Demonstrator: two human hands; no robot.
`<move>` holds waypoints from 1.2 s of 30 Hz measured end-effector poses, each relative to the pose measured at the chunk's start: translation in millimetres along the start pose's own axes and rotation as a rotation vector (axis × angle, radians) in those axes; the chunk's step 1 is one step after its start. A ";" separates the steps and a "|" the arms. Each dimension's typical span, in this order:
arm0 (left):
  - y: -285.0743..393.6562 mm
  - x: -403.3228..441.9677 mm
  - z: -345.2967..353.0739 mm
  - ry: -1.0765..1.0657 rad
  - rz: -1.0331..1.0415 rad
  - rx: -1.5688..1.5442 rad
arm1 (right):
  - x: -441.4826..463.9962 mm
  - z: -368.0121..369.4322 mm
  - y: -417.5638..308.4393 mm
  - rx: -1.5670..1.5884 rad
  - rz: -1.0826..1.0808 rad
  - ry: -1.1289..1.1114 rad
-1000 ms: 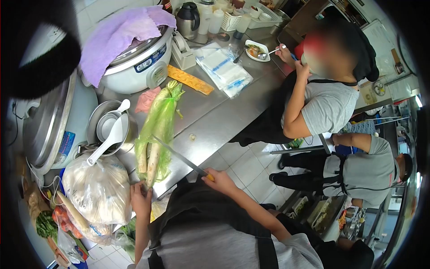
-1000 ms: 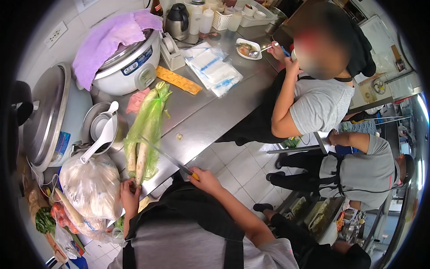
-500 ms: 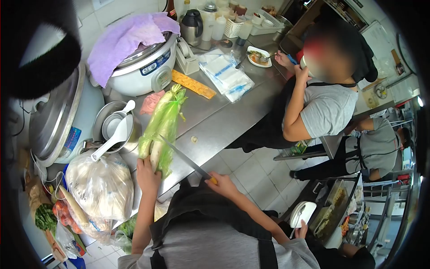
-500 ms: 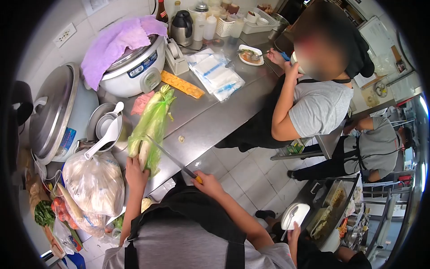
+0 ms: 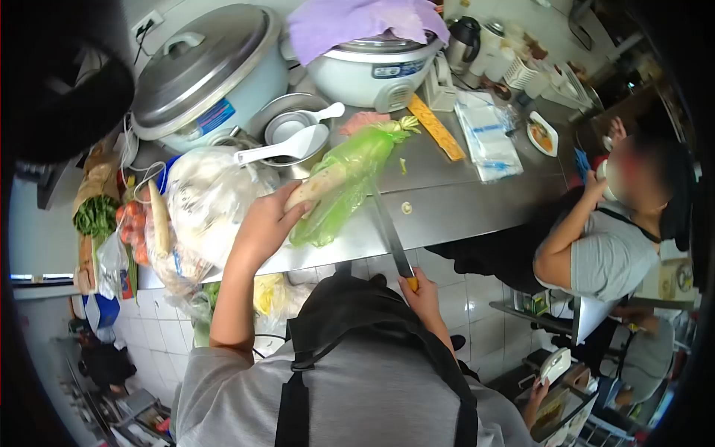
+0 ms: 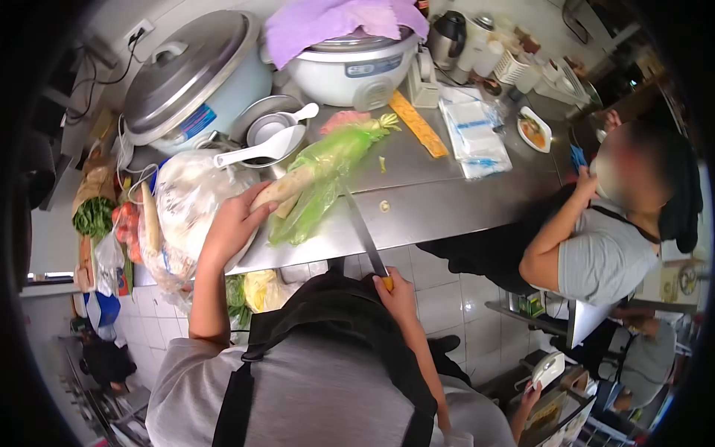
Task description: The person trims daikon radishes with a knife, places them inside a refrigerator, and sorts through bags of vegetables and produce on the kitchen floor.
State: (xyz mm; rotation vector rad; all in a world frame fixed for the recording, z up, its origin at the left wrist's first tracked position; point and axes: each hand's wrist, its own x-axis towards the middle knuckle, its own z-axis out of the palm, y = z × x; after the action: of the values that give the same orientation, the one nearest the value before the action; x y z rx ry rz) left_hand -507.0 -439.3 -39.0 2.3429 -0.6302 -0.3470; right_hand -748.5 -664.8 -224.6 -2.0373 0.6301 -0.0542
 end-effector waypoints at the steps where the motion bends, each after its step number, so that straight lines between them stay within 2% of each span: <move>1: 0.7 -6.9 -6.2 -0.024 -0.053 -0.047 | -1.6 -0.5 0.0 -0.026 0.004 0.021; 7: -39.2 -41.8 7.2 -0.180 -0.238 -0.284 | -8.9 -10.4 -7.0 0.047 -0.030 0.022; 8: -55.0 -45.3 18.5 -0.231 -0.260 -0.229 | -8.6 -11.4 -5.7 0.030 -0.025 0.010; 9: -65.2 -48.9 30.2 -0.282 -0.395 -0.189 | -8.1 -12.5 -4.1 0.013 -0.020 -0.001; 11: -113.4 -65.5 73.7 -0.157 -0.262 -0.059 | -7.6 -16.0 -1.9 -0.016 -0.010 -0.017; 12: -122.3 -71.3 88.2 -0.151 -0.295 -0.143 | -6.0 -18.4 -1.6 -0.028 -0.005 -0.025; 14: -128.0 -81.2 108.9 -0.137 -0.363 -0.312 | -2.8 -23.8 -0.9 -0.033 0.020 -0.053; 17: -107.3 -83.7 100.2 -0.161 -0.484 -0.380 | 4.1 -35.3 -4.5 -0.038 0.023 -0.079; 18: -100.2 -85.3 94.6 -0.133 -0.451 -0.289 | 7.1 -39.2 -8.5 -0.053 -0.015 -0.067; 21: -99.2 -84.6 80.1 -0.150 -0.453 -0.331 | 15.0 -50.1 -29.1 -0.064 -0.068 -0.087; 22: -89.6 -81.2 67.9 -0.268 -0.553 -0.483 | 15.3 -53.0 -38.4 -0.046 -0.052 -0.121; 27: -85.3 -74.4 68.6 -0.494 -0.777 -1.177 | 3.4 -53.0 -82.8 0.167 0.055 -0.342; 29: -104.2 -64.6 85.0 -0.566 -0.840 -1.514 | 2.2 -47.2 -90.3 0.218 0.071 -0.417; 30: -103.8 -60.0 90.8 -0.575 -0.803 -1.547 | 2.5 -42.2 -90.3 0.202 0.018 -0.379; 32: -89.5 -50.0 98.3 -0.537 -0.751 -1.372 | 6.6 -31.6 -86.1 0.166 -0.088 -0.285; 34: -84.5 -45.0 107.3 -0.512 -0.677 -1.196 | 18.9 -24.4 -86.1 0.146 -0.078 -0.225; 36: -78.7 -56.0 120.3 -0.382 -0.454 -0.708 | 30.2 -17.5 -78.3 0.128 -0.079 -0.179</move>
State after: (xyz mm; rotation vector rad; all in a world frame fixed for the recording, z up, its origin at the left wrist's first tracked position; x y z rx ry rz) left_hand -575.8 -423.9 -176.2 1.7100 -0.0872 -1.0512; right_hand -695.2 -661.2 -157.5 -1.9175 0.4231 0.0403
